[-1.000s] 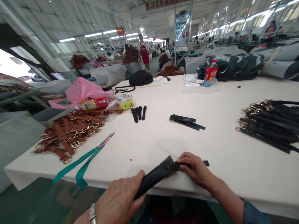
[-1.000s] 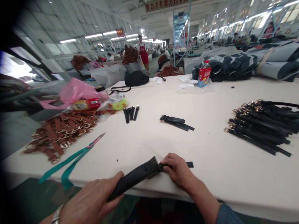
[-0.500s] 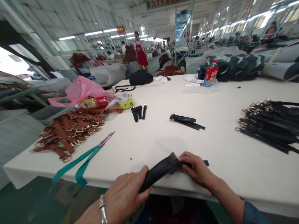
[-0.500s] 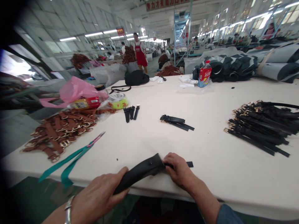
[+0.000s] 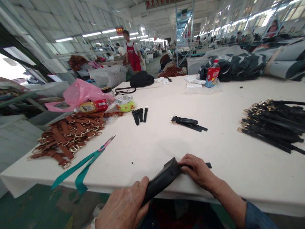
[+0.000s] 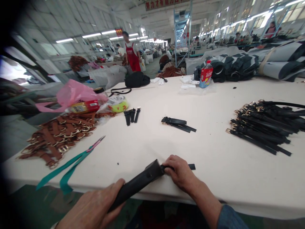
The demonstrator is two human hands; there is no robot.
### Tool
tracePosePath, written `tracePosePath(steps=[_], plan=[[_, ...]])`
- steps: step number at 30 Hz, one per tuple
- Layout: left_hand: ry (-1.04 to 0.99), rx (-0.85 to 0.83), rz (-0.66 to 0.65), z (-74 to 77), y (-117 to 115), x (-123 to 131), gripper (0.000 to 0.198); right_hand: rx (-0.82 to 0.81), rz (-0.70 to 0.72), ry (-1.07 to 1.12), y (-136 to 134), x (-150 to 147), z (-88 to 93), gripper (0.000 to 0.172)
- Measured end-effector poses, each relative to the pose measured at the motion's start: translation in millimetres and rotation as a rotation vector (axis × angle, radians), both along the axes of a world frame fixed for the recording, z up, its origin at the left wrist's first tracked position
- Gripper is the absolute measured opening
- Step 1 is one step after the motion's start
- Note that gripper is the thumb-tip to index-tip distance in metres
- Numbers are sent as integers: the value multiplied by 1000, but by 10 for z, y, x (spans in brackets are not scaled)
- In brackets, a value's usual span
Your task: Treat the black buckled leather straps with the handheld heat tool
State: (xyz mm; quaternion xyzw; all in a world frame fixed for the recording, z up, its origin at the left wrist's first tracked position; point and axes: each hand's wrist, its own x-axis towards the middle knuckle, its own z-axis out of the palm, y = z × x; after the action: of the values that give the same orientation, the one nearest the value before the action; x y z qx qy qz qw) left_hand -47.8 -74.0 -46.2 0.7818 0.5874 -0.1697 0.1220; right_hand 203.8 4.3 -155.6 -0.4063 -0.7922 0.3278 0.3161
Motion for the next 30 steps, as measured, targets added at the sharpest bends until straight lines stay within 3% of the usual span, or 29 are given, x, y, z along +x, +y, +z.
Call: tracePosePath(steps=[4, 18, 25, 30], plan=[[30, -25, -5, 32, -1, 54, 39, 4, -7, -1, -10, 0, 18, 20], [-1, 6, -70, 64, 111, -153, 41, -30, 33, 30, 3, 25, 3, 22], [-19, -28, -33, 133, 145, 75, 34, -15, 21, 50, 9, 23, -5, 16], [-18, -35, -27, 32, 82, -179, 40, -26, 33, 42, 13, 13, 1, 20]])
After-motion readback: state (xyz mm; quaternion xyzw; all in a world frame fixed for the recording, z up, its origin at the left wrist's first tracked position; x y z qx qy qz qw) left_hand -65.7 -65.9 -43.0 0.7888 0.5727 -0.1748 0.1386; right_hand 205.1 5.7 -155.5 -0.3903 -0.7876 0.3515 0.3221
